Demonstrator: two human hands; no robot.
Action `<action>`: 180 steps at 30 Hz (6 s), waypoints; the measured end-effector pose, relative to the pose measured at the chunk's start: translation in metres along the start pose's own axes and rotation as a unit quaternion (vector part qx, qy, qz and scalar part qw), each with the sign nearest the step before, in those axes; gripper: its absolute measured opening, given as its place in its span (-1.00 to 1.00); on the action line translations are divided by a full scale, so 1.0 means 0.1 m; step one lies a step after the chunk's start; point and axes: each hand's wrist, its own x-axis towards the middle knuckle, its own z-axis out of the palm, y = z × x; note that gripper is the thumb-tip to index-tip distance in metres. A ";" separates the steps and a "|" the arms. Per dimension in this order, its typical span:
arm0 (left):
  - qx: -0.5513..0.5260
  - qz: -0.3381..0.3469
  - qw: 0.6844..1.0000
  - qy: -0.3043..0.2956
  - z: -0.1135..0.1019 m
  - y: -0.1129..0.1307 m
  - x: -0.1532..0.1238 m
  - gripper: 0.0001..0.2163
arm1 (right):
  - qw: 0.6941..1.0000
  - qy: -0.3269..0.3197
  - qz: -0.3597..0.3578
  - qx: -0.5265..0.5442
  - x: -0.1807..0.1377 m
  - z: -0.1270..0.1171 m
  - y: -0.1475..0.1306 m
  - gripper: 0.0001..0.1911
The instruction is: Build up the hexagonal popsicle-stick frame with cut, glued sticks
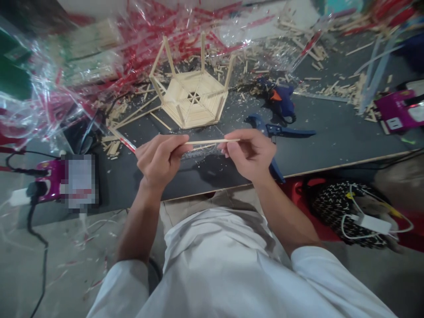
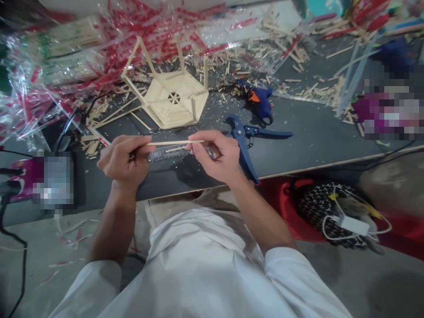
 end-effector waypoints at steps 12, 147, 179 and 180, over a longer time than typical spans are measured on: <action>-0.055 -0.039 0.998 -0.003 -0.03 0.02 0.00 -0.77 | 0.995 0.053 -0.069 -0.051 0.08 0.01 0.00 -0.77; -0.091 -0.088 0.991 -0.038 -0.02 0.02 0.01 -0.78 | 0.996 0.079 -0.051 0.006 0.08 0.02 0.07 -0.77; -0.119 -0.052 0.988 -0.086 -0.04 0.04 0.06 -0.91 | 0.992 0.046 -0.120 -0.014 0.12 0.03 0.08 -0.88; -0.115 -0.043 0.989 -0.081 -0.04 0.04 0.06 -0.91 | 0.992 0.043 -0.121 -0.017 0.12 0.03 0.08 -0.88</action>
